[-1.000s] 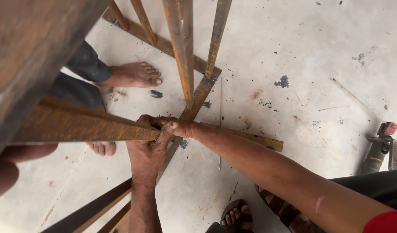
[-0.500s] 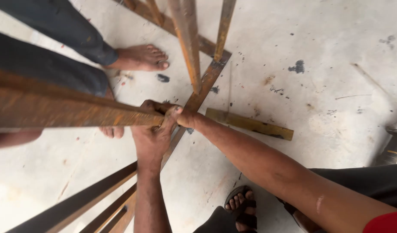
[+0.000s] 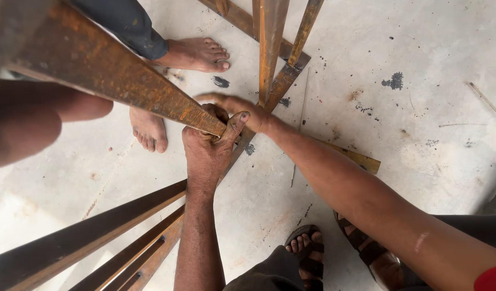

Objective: Welding vertical metal bars onto a horizontal frame while another person assists by holding the bars in place.

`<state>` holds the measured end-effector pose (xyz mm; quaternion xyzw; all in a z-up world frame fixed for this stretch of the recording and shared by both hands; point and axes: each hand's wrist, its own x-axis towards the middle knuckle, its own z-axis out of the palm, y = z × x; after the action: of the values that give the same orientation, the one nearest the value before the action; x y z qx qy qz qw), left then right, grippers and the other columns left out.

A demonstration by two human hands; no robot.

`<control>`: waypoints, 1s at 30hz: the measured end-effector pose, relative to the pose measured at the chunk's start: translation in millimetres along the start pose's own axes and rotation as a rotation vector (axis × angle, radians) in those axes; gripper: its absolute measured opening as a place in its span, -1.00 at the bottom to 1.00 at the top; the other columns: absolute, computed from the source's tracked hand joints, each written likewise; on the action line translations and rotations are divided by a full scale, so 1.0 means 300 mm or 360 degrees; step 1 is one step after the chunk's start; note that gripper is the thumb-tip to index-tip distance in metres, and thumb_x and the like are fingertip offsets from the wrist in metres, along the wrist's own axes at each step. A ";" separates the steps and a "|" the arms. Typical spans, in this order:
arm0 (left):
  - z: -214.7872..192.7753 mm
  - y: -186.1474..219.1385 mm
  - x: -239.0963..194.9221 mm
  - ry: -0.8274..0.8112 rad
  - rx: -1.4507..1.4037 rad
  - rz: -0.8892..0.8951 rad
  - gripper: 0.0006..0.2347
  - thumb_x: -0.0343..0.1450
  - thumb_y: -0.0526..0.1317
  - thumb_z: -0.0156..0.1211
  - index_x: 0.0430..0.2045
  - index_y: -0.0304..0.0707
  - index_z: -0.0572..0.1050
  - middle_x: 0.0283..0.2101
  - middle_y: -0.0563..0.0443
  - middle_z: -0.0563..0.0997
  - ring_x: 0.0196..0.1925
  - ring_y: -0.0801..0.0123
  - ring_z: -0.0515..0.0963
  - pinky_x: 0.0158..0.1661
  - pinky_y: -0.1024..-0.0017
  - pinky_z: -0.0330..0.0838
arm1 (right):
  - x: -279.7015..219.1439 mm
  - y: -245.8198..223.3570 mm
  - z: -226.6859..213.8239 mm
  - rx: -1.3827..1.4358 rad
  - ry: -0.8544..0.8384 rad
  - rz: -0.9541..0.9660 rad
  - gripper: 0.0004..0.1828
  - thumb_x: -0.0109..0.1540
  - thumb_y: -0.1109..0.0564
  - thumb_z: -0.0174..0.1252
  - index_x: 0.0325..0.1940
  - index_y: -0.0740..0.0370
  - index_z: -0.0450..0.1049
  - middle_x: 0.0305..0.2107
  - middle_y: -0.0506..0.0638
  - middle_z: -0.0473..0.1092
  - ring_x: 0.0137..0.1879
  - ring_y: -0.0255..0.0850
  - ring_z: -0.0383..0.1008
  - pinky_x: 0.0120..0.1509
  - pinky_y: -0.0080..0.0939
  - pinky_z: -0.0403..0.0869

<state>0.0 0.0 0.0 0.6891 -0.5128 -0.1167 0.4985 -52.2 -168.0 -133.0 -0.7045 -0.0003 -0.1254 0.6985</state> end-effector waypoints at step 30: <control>0.007 -0.014 0.008 0.0053 0.0073 0.0185 -0.82 0.42 -0.20 0.40 -0.45 -0.25 0.50 -0.46 0.05 0.61 -0.36 0.46 0.66 -0.28 0.40 0.61 | -0.005 0.142 0.000 0.0141 0.0060 -0.0051 -0.10 0.36 -0.57 -0.35 0.54 0.05 0.21 0.33 0.04 0.34 0.47 -0.20 0.31 0.59 -0.03 0.29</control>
<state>2.3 -3.2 -3.6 0.6713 -0.5462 -0.0641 0.4969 -46.2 -168.8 -175.1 -0.6704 -0.0039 -0.1497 0.7267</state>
